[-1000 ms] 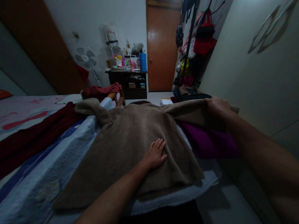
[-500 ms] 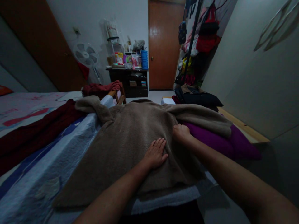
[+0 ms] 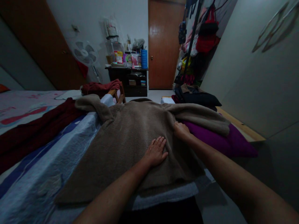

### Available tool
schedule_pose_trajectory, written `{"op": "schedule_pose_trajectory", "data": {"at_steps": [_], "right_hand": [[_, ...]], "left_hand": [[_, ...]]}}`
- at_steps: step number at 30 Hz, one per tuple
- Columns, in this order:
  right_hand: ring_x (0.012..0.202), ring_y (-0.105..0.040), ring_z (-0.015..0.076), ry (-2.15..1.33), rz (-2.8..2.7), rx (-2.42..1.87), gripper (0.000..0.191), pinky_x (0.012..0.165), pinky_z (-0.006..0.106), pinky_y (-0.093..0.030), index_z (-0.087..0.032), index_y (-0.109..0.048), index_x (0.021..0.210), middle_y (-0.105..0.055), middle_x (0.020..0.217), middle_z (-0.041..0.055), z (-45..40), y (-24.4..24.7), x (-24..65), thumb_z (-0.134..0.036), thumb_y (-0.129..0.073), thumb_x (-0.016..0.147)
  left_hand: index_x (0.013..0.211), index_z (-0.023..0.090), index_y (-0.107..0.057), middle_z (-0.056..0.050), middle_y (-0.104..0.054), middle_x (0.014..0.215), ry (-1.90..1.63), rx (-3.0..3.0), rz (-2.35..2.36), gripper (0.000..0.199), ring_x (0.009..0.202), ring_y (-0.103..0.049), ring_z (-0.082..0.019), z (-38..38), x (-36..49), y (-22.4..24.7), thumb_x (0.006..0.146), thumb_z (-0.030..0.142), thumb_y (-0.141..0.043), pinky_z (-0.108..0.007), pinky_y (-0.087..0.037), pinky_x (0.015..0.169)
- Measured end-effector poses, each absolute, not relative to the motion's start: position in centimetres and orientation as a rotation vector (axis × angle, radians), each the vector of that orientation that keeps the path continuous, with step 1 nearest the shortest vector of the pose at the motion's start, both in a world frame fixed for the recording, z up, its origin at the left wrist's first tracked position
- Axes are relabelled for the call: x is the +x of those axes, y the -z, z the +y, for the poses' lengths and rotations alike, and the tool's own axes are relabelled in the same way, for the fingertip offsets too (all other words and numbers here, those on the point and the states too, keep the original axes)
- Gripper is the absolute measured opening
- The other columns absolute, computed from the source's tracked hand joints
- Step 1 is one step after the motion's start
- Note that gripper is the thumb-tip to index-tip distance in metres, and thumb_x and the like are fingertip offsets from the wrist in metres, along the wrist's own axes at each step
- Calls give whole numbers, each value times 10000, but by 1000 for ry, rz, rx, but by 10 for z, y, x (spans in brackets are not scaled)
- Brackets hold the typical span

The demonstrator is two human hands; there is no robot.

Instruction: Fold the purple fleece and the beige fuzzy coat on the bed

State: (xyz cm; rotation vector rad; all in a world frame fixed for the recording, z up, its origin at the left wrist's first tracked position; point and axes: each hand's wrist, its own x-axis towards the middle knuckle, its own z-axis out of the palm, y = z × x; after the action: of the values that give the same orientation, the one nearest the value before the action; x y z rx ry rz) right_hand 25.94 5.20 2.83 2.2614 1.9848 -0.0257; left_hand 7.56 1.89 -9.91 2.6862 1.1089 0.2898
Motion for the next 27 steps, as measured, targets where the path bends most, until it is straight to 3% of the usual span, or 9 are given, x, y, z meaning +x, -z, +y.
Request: {"op": "schedule_pose_trajectory", "data": {"at_steps": [8,13,16,21,27], "right_hand": [[1099,-626,269,-12,1911,2254,297,867,330,-471,-127,-658,1129,-674,1170,174,67,-43,269,-157,-454,915],[1185,-564,311,-177,1936,2352,453,911,396,-452,-44,-442,1368,-569,1277,281,91,-24,254,-221,-395,954],[1080,-634,291,-178,1963,2394,466,853,380,-477,-27,-384,1400,-619,1182,289,104,-9,255,-198,-327,970],[983,-682,270,-116,1953,2418,403,792,357,-501,-75,-572,1200,-680,1057,240,117,0,264,-127,-251,961],[956,-689,270,-164,1954,2432,442,754,345,-524,-49,-468,1326,-641,1112,262,91,-3,255,-136,-228,965]], "left_hand": [[1506,341,-272,-57,-175,1614,-261,2715,1019,651,1476,-128,-305,18,73,94,920,586,-414,-520,-160,1168],[1503,369,-277,-48,-185,1612,-248,2739,967,675,1474,-94,-337,17,72,91,899,641,-410,-559,-138,1160],[1503,380,-269,-46,-172,1614,-216,2739,938,697,1473,-76,-354,16,71,89,885,668,-414,-578,-133,1154],[1500,398,-267,-49,-143,1619,-178,2744,902,729,1468,-38,-393,14,71,85,860,727,-386,-615,-123,1138],[1504,391,-259,-68,-135,1619,-153,2747,886,750,1464,-30,-409,12,71,82,851,730,-404,-631,-110,1133]]}}
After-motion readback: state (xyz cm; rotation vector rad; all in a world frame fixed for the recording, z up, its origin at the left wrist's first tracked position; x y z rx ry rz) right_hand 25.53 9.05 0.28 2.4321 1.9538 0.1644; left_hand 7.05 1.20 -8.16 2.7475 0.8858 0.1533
